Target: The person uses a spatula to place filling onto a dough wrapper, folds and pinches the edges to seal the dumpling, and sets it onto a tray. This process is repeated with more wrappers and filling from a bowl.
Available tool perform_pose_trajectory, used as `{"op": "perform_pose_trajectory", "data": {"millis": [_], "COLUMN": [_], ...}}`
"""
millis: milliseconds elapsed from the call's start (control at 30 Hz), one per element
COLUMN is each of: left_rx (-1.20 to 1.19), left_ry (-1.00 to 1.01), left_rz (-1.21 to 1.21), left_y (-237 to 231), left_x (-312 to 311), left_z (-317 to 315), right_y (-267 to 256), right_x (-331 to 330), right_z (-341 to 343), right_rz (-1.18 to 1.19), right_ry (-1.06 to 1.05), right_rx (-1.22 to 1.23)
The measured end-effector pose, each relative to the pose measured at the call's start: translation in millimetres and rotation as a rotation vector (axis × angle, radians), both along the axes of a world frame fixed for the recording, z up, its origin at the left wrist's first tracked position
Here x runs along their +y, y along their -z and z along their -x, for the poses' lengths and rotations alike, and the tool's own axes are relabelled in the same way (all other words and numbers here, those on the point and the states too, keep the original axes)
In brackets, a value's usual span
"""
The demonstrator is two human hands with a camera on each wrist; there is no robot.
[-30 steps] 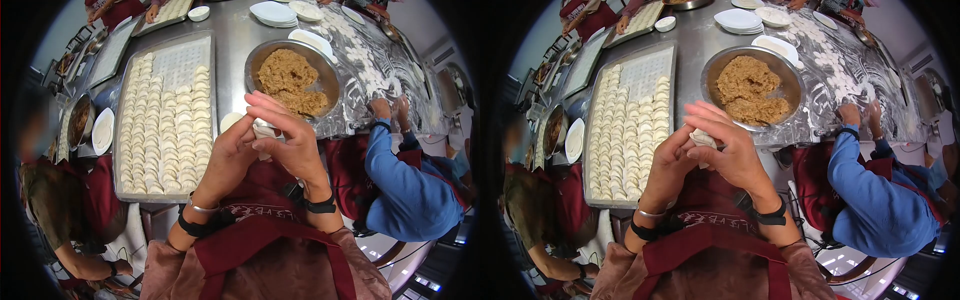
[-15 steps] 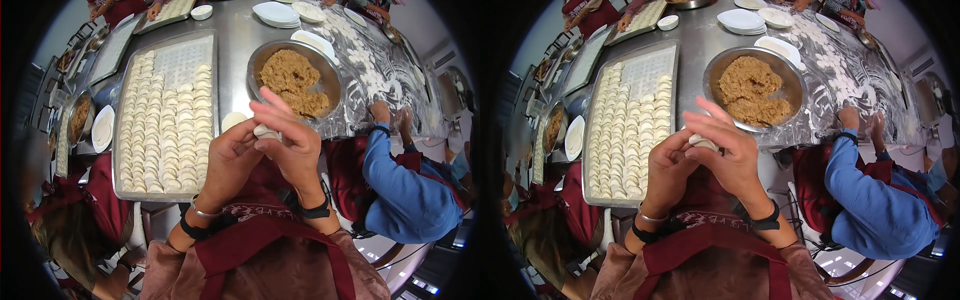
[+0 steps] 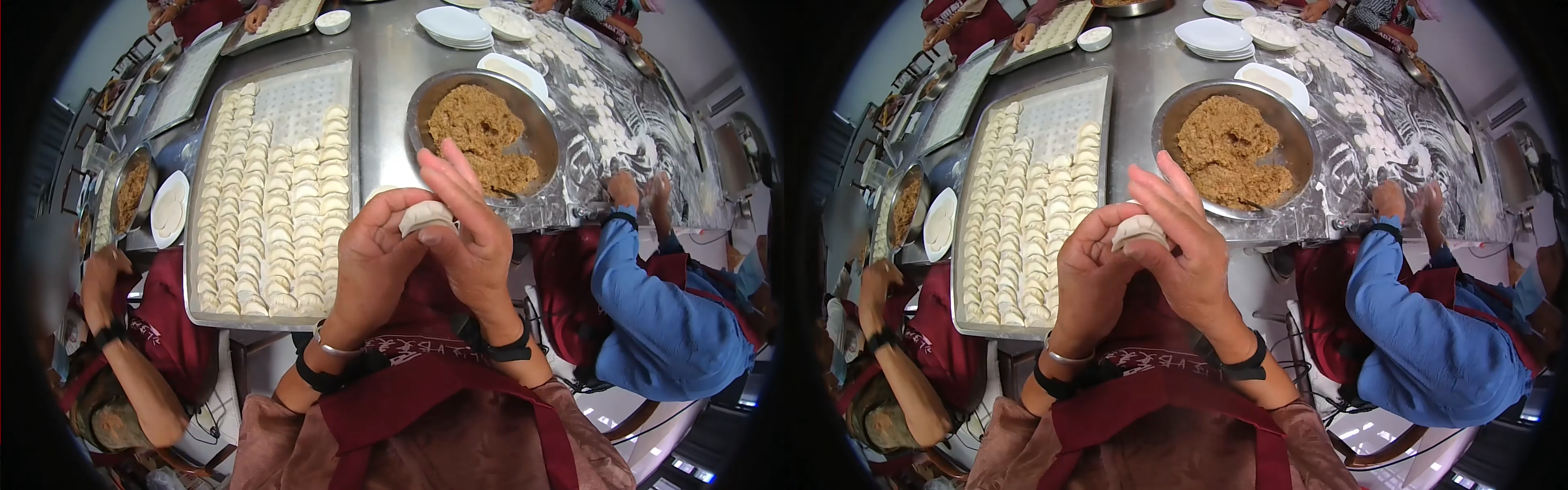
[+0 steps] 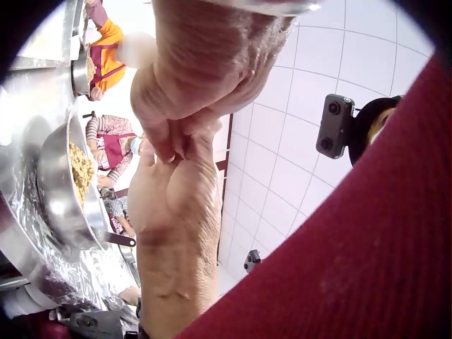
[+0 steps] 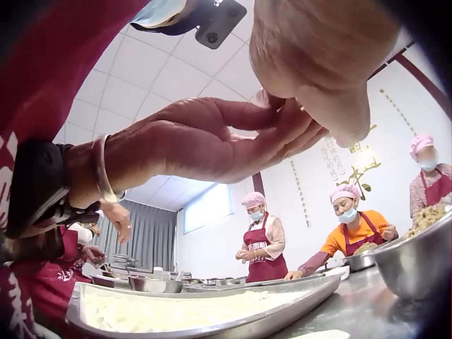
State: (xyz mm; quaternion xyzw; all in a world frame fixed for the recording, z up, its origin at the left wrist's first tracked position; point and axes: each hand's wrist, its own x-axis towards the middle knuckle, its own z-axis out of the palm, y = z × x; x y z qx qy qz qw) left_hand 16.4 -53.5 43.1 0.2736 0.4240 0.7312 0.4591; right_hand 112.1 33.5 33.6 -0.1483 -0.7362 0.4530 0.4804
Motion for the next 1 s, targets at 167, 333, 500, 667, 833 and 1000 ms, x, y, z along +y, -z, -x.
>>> {"op": "perform_pose_trajectory", "data": {"millis": [167,333,500,667,833,1000], "left_rx": [-0.054,-0.367,-0.337,-0.404,-0.462,-0.474], "left_ry": [0.16,0.182,0.226,0.198,0.177,0.229], "left_rz": [-0.003,-0.026,-0.061,-0.075,-0.14,-0.188], "left_y": [-0.4,-1.1,8.0,4.2,8.0,10.2], "left_x": [-4.6,-2.8,-1.7,-0.8,0.0,2.5], "left_z": [4.4,11.5,6.8,9.1,10.2,7.7], "right_y": [7.3,-6.5,4.4,-5.2,9.7,9.7], "right_x": [15.6,6.5,18.4,12.5,0.4,3.9], "right_z": [-5.5,7.4,-2.5,4.6,2.8,4.2], "right_rz": [-0.115,-0.181,-0.303,-0.298,0.089,0.076], "right_ry": [-0.079,0.133,0.024,0.104,0.091,0.135], "right_rx": [-0.086,-0.1,-0.188,-0.148,0.1,0.118]}}
